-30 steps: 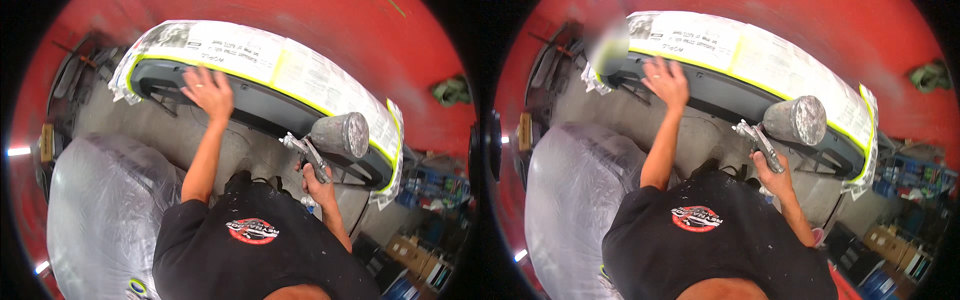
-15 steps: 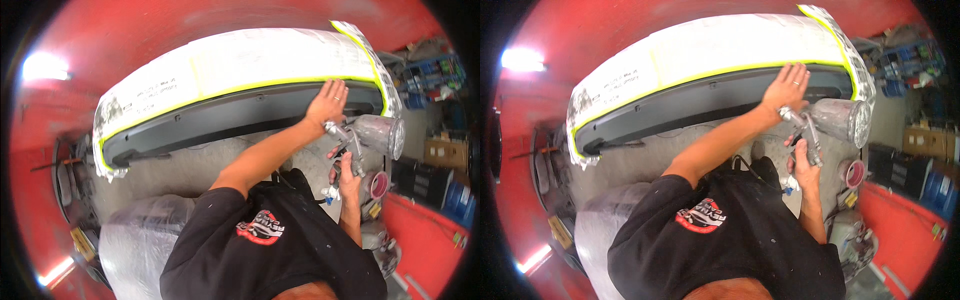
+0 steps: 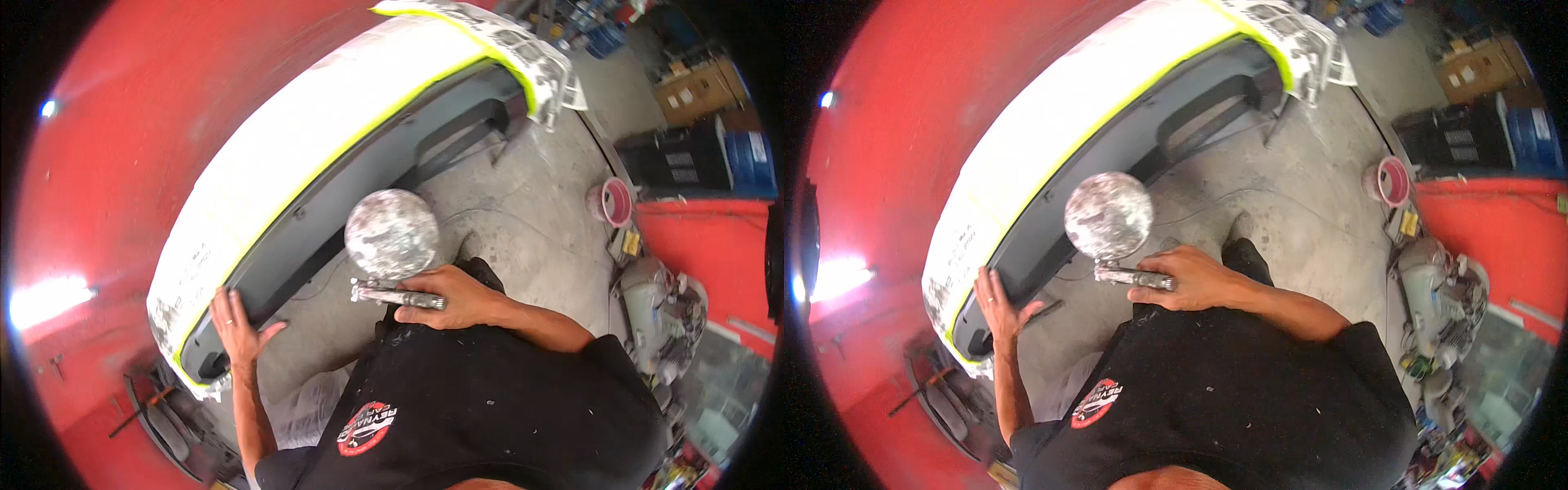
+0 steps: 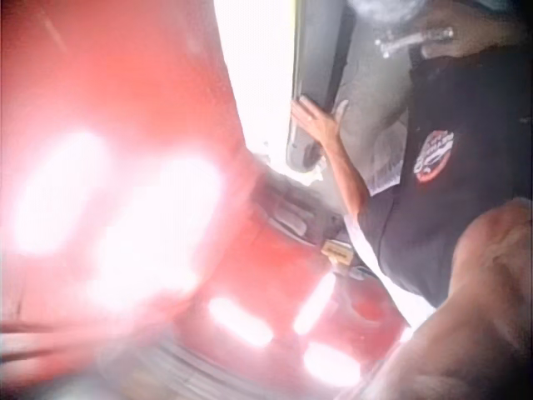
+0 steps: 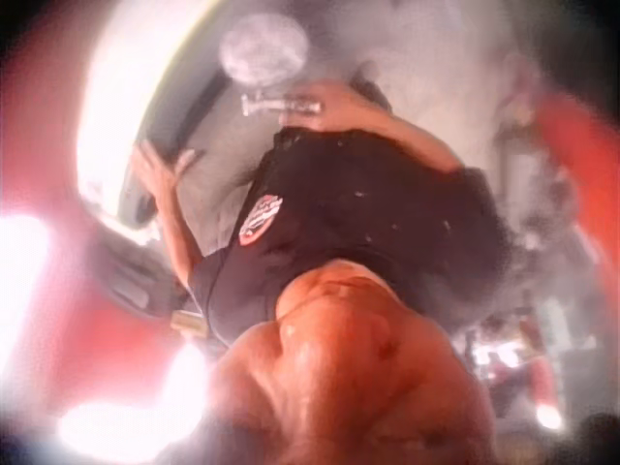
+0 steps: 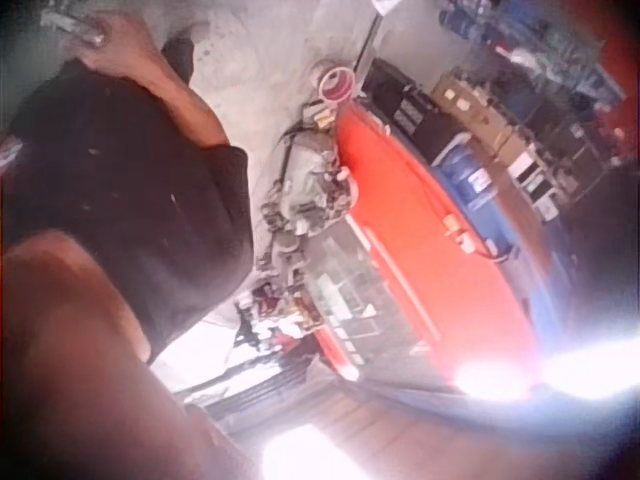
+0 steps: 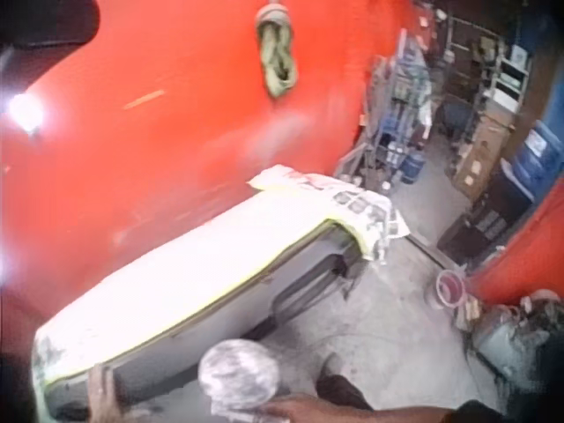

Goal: The person uses a spray gun to apply paint to a car bumper which is masked with newspaper and tape.

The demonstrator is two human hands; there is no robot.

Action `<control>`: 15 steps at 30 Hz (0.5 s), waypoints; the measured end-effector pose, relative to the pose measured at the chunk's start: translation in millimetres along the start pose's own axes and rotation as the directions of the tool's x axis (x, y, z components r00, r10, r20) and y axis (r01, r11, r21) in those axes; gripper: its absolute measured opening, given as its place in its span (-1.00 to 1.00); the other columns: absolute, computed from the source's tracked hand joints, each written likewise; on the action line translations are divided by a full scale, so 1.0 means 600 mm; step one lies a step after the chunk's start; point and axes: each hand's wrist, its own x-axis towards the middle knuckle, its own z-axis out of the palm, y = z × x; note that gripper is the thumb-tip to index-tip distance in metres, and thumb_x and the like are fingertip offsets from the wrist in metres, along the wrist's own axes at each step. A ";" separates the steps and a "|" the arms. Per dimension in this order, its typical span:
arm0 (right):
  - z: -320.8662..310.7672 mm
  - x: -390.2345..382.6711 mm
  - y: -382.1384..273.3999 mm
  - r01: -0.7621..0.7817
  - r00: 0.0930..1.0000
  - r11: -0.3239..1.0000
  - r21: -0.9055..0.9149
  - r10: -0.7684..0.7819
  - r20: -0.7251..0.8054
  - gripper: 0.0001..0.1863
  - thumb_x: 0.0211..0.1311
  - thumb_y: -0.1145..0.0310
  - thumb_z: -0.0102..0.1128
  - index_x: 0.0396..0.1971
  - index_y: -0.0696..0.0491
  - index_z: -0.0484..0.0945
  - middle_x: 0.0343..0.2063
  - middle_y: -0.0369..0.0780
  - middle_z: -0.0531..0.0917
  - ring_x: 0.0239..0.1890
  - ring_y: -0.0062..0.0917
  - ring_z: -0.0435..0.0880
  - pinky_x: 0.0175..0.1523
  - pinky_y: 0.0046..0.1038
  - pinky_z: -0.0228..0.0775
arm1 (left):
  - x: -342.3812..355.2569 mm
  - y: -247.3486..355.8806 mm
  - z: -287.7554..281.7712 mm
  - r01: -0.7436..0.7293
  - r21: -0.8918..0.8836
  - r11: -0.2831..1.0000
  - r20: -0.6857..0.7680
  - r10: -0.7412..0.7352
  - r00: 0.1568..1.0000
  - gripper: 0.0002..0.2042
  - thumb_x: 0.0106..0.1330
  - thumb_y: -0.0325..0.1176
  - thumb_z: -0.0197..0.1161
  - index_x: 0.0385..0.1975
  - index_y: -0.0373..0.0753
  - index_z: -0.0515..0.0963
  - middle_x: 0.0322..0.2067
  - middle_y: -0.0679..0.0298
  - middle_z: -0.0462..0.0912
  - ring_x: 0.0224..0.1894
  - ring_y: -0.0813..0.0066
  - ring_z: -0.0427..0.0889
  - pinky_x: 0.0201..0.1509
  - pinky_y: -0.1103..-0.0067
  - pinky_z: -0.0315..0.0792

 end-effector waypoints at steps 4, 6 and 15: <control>-0.055 -0.034 0.029 -0.113 0.974 0.991 0.066 0.123 -0.188 -0.52 0.37 -0.07 0.37 -0.10 0.10 0.74 -0.44 -0.09 0.76 -0.35 -0.27 0.79 -0.22 -0.25 0.54 | 0.230 0.138 0.041 0.001 -0.072 0.997 0.163 0.011 0.987 0.03 0.26 0.40 0.28 0.43 -0.48 0.28 0.44 -0.27 0.28 0.52 -0.20 0.24 0.61 0.03 0.08; -0.091 -0.058 0.052 -0.189 0.901 0.947 0.258 0.272 -0.337 -0.59 0.39 0.03 0.39 -0.10 0.11 0.73 -0.51 -0.27 0.70 -0.44 -0.58 0.68 -0.27 -0.40 0.51 | 0.356 0.232 0.054 -0.058 -0.116 0.992 0.124 0.072 0.990 -0.13 0.41 0.22 0.25 0.43 -0.47 0.30 0.42 -0.25 0.32 0.51 -0.16 0.27 0.61 0.09 0.11; -0.292 -0.145 0.177 -0.109 0.667 0.879 0.464 0.411 -0.622 -0.46 0.52 -0.13 0.20 -0.19 0.15 0.70 -0.46 -0.37 0.67 -0.68 -0.74 0.44 -0.61 -0.55 0.25 | 0.724 0.423 0.074 -0.317 -0.227 0.921 0.208 0.364 0.908 -0.01 0.23 0.11 0.45 0.56 -0.30 0.15 0.52 -0.19 0.17 0.61 -0.16 0.05 0.67 0.06 -0.06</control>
